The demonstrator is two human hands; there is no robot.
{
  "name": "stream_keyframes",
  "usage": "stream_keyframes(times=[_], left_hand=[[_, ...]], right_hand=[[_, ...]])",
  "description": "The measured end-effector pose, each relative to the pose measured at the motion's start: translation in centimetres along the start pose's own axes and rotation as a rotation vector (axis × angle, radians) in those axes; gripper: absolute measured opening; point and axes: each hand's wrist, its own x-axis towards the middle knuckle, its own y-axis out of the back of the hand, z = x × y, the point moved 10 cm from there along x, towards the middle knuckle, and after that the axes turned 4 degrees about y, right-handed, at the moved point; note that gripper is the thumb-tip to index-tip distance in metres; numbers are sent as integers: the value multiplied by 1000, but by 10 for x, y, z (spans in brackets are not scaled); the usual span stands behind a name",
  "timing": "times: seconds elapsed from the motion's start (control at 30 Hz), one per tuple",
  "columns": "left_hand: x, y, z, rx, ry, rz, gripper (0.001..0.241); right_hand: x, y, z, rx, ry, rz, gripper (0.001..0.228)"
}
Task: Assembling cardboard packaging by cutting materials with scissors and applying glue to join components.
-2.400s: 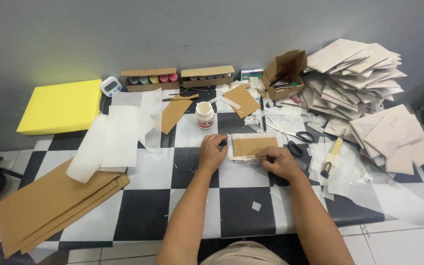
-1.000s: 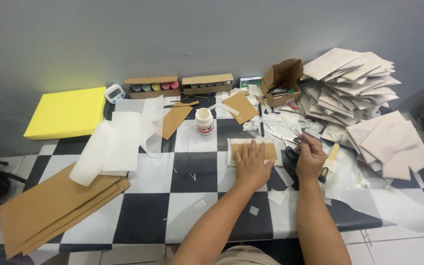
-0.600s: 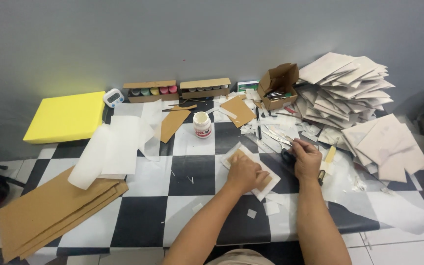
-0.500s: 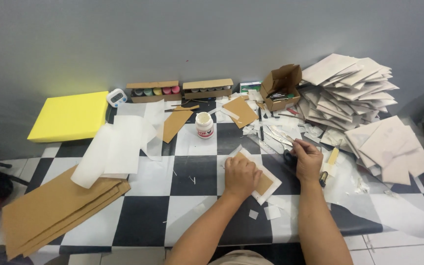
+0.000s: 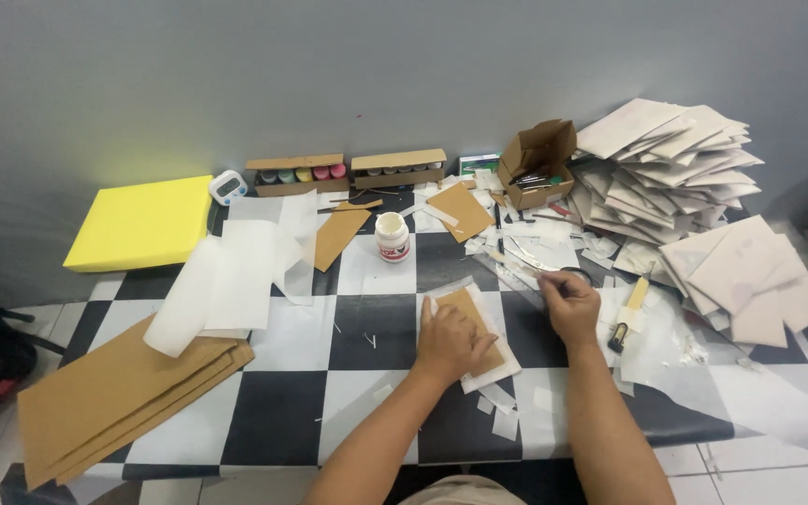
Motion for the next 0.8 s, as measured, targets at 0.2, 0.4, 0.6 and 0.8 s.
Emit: stream_keyframes(times=[0.2, 0.4, 0.6, 0.8], left_hand=[[-17, 56, 31, 15, 336, -329, 79], [-7, 48, 11, -50, 311, -441, 80], [5, 62, -31, -25, 290, -326, 60], [26, 55, -45, 49, 408, -333, 74]], right_hand=[[-12, -50, -43, -121, 63, -233, 14], [-7, -35, -30, -111, 26, -157, 11], [-15, -36, -21, -117, -38, -137, 10], [-18, -66, -16, -147, -59, -185, 10]])
